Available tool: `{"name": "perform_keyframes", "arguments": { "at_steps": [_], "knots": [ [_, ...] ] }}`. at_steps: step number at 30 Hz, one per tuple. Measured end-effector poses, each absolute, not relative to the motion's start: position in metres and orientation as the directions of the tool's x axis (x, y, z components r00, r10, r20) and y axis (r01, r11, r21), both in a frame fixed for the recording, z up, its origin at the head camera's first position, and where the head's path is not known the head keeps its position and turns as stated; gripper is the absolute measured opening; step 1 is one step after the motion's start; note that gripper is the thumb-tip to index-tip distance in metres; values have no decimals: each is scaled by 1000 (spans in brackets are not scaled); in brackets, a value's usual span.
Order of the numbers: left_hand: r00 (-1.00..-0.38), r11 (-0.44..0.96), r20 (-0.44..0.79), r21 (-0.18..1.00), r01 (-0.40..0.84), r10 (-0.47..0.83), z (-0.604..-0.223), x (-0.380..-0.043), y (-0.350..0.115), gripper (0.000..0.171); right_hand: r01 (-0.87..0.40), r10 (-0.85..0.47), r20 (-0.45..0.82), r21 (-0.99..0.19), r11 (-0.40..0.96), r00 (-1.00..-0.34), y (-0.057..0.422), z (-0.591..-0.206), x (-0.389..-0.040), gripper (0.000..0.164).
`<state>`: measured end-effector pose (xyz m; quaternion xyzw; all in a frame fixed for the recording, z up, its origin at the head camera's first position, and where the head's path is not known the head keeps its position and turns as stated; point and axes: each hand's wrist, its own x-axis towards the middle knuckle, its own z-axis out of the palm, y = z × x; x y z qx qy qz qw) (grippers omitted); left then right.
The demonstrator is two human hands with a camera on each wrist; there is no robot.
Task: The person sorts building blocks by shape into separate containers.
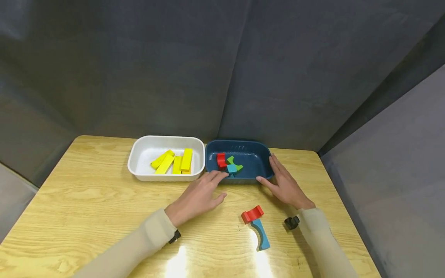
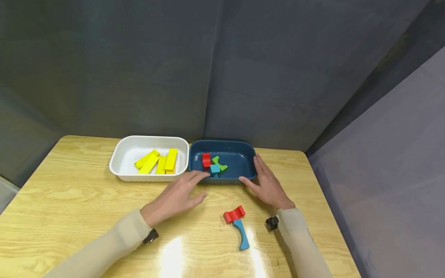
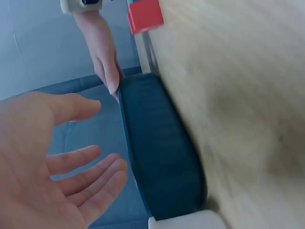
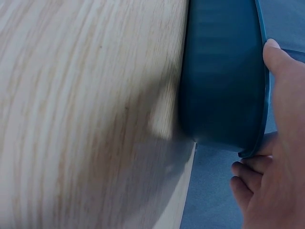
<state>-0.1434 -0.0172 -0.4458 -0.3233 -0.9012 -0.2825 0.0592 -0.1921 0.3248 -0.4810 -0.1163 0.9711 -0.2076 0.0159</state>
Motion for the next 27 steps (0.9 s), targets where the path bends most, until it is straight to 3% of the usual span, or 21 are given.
{"name": "perform_keyframes", "arguments": {
  "at_steps": [10,27],
  "knots": [
    [-772,611,182,513,603,609,-454,-112,4,61,-211,-227,5,-393,895,-974,323,-480,-194,108],
    [-706,585,202,432,686,679,-465,-77,45,63,-220,-231,20,-396,892,-973,323,-481,-193,106]
  ]
}}
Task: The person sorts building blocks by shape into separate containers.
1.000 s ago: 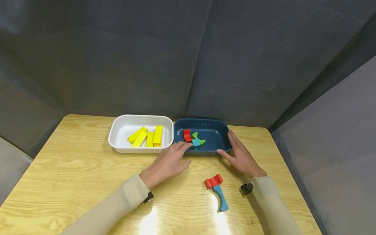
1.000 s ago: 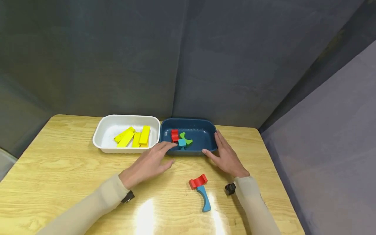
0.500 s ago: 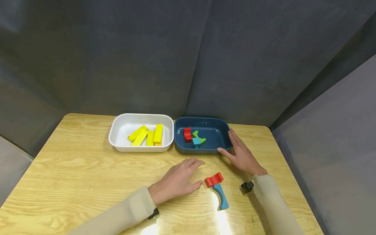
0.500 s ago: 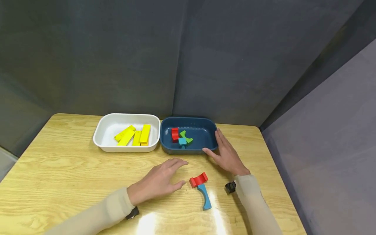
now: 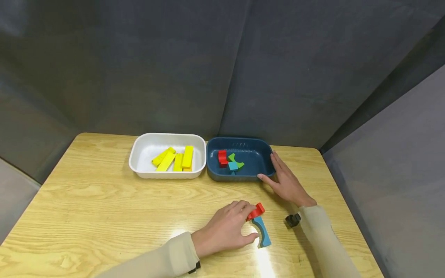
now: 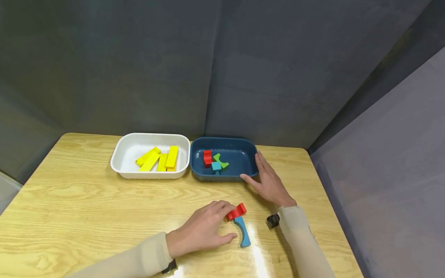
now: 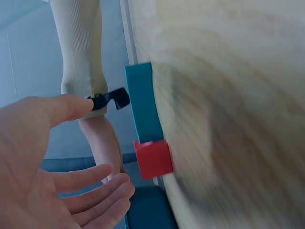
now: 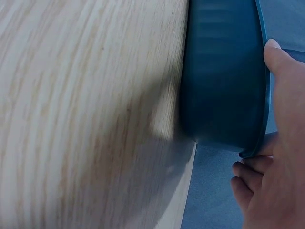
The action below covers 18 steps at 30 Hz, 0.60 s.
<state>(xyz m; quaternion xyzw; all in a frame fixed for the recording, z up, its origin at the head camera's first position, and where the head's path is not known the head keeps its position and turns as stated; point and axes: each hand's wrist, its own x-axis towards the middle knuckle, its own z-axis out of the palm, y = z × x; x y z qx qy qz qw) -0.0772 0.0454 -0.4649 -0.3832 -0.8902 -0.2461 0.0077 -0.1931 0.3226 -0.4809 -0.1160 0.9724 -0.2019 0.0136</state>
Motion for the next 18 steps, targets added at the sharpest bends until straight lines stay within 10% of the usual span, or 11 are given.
{"name": "perform_keyframes", "arguments": {
  "at_steps": [18],
  "knots": [
    [-665,592,185,329,736,724,-475,-60,76,74,-226,-235,30,-416,881,-971,323,-483,-191,106]
  ]
}}
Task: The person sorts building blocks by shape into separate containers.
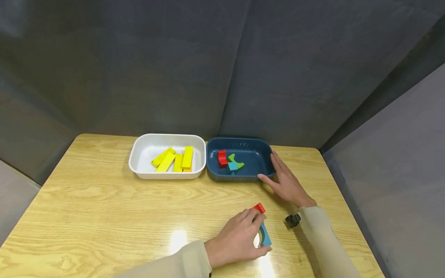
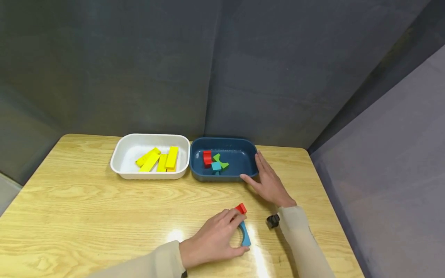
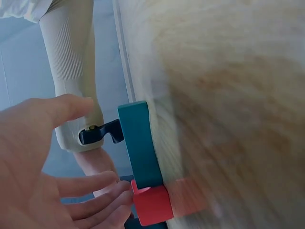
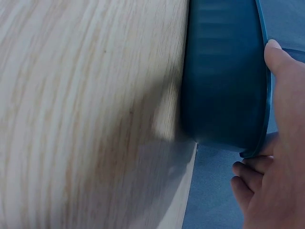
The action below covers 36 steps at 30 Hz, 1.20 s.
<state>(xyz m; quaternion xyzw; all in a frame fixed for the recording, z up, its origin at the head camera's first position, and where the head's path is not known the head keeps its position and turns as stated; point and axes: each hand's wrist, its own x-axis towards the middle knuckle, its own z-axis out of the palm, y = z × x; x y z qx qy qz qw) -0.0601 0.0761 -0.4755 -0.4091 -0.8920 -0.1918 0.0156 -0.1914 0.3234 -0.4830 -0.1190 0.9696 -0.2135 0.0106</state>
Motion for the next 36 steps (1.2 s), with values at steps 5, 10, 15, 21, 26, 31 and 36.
{"name": "perform_keyframes", "arguments": {
  "at_steps": [5,10,15,21,26,31,36],
  "knots": [
    [-639,587,230,256,768,734,-478,-57,81,72,-230,-236,37,-421,877,-971,325,-484,-191,106],
    [-638,600,239,218,770,732,-482,-55,85,71,-227,-235,35,-424,877,-971,325,-484,-191,106],
    [-648,632,246,151,760,721,-483,-55,87,75,-220,-230,29,-423,879,-973,323,-483,-190,106],
    [-641,646,268,84,759,719,-485,-56,88,77,-218,-228,28,-421,881,-973,322,-482,-190,106],
    [-637,639,248,82,765,730,-484,-56,87,76,-215,-224,27,-411,886,-974,321,-483,-191,106],
    [-634,637,236,73,768,737,-483,-57,87,74,-205,-215,22,-405,891,-976,322,-484,-192,106],
    [-629,635,256,71,769,734,-484,-57,88,70,-202,-211,24,-398,895,-977,323,-485,-193,106]
  ]
}}
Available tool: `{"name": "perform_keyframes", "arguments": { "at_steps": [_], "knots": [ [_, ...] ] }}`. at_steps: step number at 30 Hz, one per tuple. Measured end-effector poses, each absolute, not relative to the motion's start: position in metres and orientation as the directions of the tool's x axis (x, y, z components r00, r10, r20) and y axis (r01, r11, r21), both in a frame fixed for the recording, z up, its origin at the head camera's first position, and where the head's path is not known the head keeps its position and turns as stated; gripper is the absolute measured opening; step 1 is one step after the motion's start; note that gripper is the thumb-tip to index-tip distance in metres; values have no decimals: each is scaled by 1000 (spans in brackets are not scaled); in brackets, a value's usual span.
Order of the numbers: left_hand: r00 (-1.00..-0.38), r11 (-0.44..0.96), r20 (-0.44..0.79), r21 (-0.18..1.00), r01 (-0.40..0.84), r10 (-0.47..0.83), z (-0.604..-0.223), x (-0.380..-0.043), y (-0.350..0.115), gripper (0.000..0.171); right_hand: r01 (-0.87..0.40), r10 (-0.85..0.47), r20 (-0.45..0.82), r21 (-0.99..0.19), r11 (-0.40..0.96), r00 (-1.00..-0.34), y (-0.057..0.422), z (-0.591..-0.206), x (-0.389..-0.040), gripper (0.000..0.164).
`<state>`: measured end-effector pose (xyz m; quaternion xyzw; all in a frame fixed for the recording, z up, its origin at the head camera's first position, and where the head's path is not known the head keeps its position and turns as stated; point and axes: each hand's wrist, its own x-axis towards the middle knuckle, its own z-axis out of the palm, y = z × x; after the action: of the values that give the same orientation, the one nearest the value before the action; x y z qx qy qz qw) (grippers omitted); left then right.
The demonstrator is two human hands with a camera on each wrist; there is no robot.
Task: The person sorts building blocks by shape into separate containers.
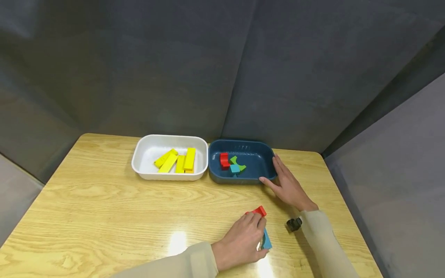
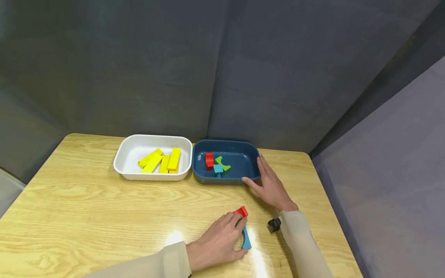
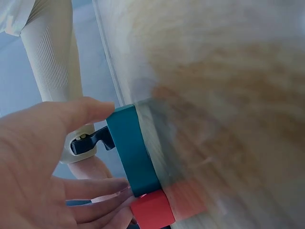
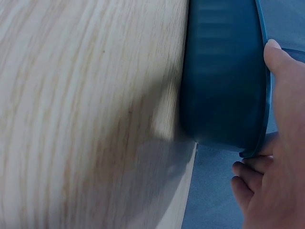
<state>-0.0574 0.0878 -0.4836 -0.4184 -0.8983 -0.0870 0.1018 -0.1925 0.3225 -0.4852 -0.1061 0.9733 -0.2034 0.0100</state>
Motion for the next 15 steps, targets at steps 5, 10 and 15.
{"name": "perform_keyframes", "arguments": {
  "at_steps": [5,10,15],
  "knots": [
    [-623,623,256,91,776,739,-484,-57,88,67,-210,-218,27,-405,890,-976,323,-486,-192,106],
    [-623,616,250,116,779,741,-483,-58,87,65,-210,-218,29,-416,885,-975,323,-484,-191,105],
    [-622,609,241,136,781,745,-481,-59,86,65,-212,-221,28,-419,883,-975,322,-483,-191,105]
  ]
}}
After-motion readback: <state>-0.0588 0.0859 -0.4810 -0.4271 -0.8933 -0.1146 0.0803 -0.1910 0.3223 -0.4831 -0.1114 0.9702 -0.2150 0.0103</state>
